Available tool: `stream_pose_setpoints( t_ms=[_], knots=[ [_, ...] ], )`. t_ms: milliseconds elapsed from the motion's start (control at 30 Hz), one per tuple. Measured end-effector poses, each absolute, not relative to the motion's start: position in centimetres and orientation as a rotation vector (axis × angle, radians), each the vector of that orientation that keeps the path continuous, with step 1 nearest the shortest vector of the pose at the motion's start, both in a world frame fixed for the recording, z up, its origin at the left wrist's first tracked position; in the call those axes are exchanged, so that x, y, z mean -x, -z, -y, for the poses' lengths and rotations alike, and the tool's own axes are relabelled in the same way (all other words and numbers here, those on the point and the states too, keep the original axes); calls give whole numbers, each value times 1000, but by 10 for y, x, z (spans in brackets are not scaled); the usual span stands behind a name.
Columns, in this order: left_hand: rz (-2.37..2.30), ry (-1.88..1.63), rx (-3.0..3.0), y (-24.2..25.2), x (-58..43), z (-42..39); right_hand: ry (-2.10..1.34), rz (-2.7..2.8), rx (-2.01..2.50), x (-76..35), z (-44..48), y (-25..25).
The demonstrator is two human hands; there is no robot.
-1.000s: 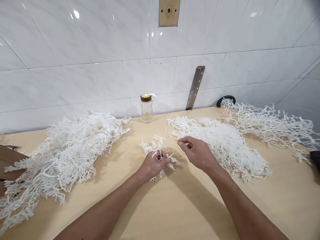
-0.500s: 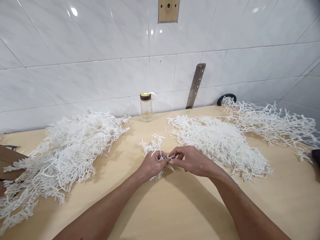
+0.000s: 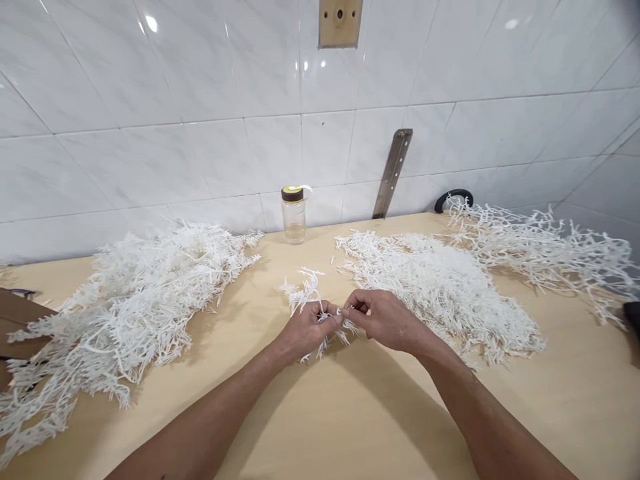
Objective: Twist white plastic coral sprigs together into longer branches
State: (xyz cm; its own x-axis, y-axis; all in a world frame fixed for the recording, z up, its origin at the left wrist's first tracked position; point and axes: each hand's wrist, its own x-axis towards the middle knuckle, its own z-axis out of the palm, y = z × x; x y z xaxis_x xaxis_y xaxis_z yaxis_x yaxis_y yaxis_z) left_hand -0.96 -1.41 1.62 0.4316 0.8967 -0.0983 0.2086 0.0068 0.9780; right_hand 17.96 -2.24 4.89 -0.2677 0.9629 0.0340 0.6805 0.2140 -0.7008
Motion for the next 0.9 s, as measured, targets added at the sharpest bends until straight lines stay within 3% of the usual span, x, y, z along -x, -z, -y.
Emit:
stream_pose_setpoints(
  t_ms=[200,367,533,767,900],
  knots=[
    [-988,-773,-1518,-18,9,15,-738,2030,1554,-175,21,-46],
    [-1069,-754,-1614,-17,8,17,-356,1831,1827,-181,11,-35],
    [-1097,-817,-1556,-10,6,15,-142,1618,1781,-192,7,-34],
    [-1160,-846,-1553,-17,5,17,-844,1963,1546,-179,19,-43],
    [-1179,-834,-1566,-22,4,20,-844,2030,1529,-175,21,-40]
  ],
)
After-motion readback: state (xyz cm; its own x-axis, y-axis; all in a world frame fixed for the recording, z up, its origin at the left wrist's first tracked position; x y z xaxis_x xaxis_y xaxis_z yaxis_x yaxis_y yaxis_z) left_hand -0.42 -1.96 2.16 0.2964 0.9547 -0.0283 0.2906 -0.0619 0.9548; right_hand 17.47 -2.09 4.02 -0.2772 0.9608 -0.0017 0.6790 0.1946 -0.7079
